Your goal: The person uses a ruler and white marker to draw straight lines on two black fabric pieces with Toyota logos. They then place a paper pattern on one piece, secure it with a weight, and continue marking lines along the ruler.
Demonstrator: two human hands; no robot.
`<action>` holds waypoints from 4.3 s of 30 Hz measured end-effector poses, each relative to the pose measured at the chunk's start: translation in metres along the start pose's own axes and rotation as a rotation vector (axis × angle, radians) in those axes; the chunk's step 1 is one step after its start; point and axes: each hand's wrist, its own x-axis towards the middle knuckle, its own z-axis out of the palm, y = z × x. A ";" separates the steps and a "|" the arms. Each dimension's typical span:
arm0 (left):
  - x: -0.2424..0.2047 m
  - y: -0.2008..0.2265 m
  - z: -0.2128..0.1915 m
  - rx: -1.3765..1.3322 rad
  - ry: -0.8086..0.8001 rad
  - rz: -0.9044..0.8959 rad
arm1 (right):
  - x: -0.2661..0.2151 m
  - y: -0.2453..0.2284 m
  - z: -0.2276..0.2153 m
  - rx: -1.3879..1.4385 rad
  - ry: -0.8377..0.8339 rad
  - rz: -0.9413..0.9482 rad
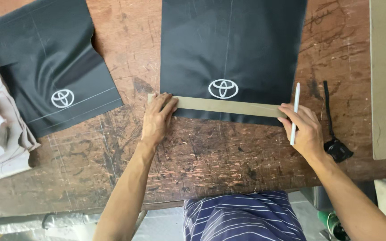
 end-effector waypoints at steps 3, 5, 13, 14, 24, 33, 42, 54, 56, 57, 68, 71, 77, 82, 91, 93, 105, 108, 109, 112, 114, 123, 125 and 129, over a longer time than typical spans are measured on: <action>-0.006 0.002 0.003 0.004 0.020 -0.013 | 0.001 0.002 0.000 0.006 0.007 -0.018; -0.011 0.006 0.006 0.018 0.019 -0.014 | 0.001 0.003 -0.003 0.013 0.005 -0.038; -0.016 0.010 0.015 0.027 0.072 -0.063 | -0.014 0.008 -0.009 0.006 -0.043 -0.042; -0.016 0.008 0.015 0.055 0.069 -0.077 | -0.014 0.011 -0.007 0.004 -0.041 -0.048; -0.015 0.002 0.010 0.042 0.048 -0.246 | -0.019 0.025 0.001 -0.009 -0.056 -0.006; 0.006 0.013 0.029 0.009 0.327 -0.557 | -0.010 0.006 0.021 -0.110 0.056 0.163; 0.021 -0.004 0.043 -0.043 0.400 -0.677 | -0.003 0.018 0.035 0.151 0.151 0.314; -0.001 0.006 0.037 0.020 0.365 -0.627 | 0.009 0.034 0.042 0.264 0.203 0.408; -0.013 0.017 0.032 0.029 0.362 -0.632 | 0.010 0.030 0.037 0.232 0.201 0.394; -0.020 0.023 0.030 0.026 0.348 -0.640 | 0.009 0.028 0.034 0.207 0.195 0.383; -0.062 0.071 0.011 -0.048 0.326 -0.612 | -0.005 0.022 0.004 0.129 0.125 0.281; -0.070 0.075 0.000 -0.083 0.205 -0.426 | -0.010 0.014 -0.014 0.061 0.078 0.191; -0.080 0.068 -0.004 -0.031 0.005 -0.242 | -0.021 -0.003 -0.027 0.083 -0.058 0.078; -0.083 0.058 -0.001 -0.029 0.002 -0.223 | -0.024 -0.005 -0.023 0.047 -0.064 0.077; -0.083 0.057 -0.009 -0.039 0.057 -0.228 | -0.028 0.000 -0.021 0.058 -0.021 0.040; -0.082 0.058 -0.012 -0.046 0.061 -0.236 | -0.027 -0.001 -0.020 0.042 -0.022 0.050; -0.088 0.058 -0.010 -0.023 0.066 -0.240 | -0.024 0.000 -0.019 0.027 -0.018 0.047; -0.089 0.059 -0.007 -0.031 0.075 -0.260 | -0.025 0.002 -0.019 0.031 -0.012 0.040; -0.089 0.060 -0.007 -0.037 0.073 -0.273 | -0.025 0.002 -0.019 0.034 -0.010 0.039; -0.088 0.059 -0.007 -0.039 0.077 -0.288 | -0.026 0.003 -0.018 0.033 -0.020 0.047; -0.087 0.060 -0.007 -0.041 0.081 -0.288 | -0.026 0.004 -0.017 0.020 -0.026 0.056; -0.086 0.060 -0.009 -0.051 0.078 -0.298 | -0.025 0.004 -0.019 0.037 -0.035 0.060; -0.086 0.060 -0.009 -0.049 0.068 -0.296 | -0.026 0.003 -0.020 0.038 -0.036 0.063; -0.085 0.058 -0.009 -0.055 0.085 -0.289 | -0.023 0.003 -0.019 0.039 -0.034 0.060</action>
